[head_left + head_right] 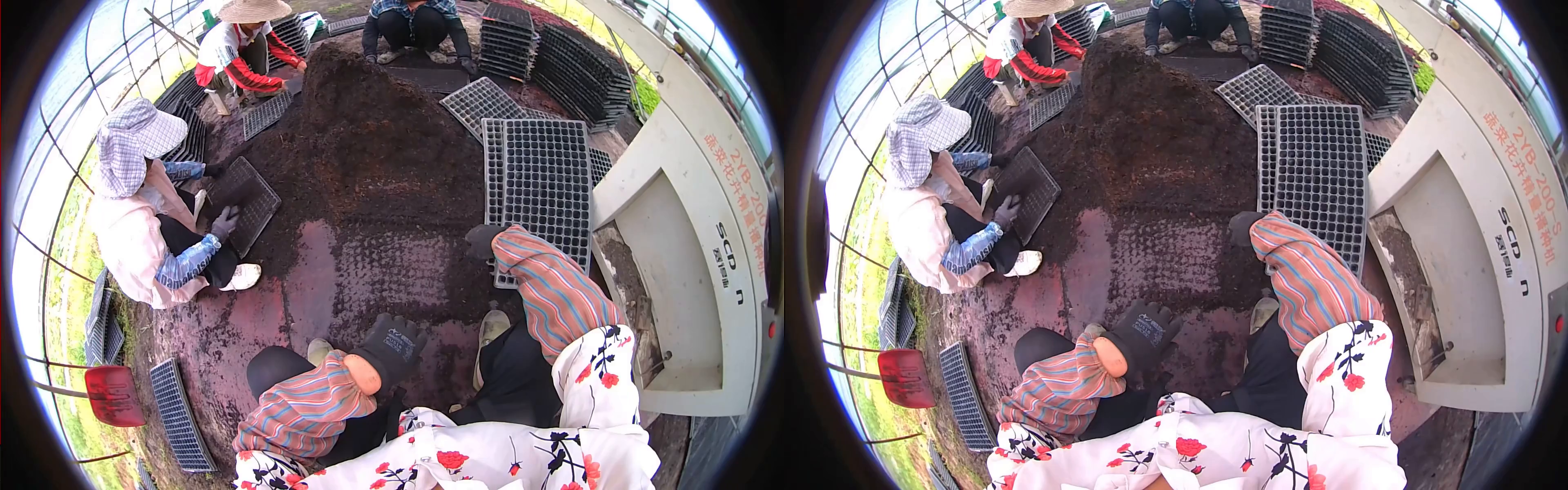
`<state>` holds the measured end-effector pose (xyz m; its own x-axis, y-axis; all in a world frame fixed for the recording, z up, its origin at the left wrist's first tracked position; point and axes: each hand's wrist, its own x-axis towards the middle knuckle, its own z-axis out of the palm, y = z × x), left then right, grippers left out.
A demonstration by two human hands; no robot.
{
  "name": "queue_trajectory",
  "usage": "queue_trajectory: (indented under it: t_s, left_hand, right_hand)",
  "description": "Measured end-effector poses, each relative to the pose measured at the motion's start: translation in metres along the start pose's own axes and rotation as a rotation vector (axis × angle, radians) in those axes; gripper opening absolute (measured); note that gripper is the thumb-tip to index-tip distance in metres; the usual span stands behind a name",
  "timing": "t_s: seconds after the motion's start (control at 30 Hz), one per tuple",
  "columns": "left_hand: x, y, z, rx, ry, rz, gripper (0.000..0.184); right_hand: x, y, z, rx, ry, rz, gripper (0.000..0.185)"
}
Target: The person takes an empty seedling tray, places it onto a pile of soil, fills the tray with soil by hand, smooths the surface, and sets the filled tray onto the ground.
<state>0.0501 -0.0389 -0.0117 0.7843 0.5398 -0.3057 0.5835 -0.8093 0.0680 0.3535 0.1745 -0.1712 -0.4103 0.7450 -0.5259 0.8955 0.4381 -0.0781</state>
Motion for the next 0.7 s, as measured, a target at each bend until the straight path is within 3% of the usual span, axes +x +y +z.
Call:
queue_trajectory:
  t_s: [0.7]
  left_hand:
    - [0.001, 0.000, 0.001, 0.004, 0.005, 0.001, 0.042]
  right_hand:
    - [-0.001, -0.003, 0.000, -0.008, 0.006, 0.031, 0.050]
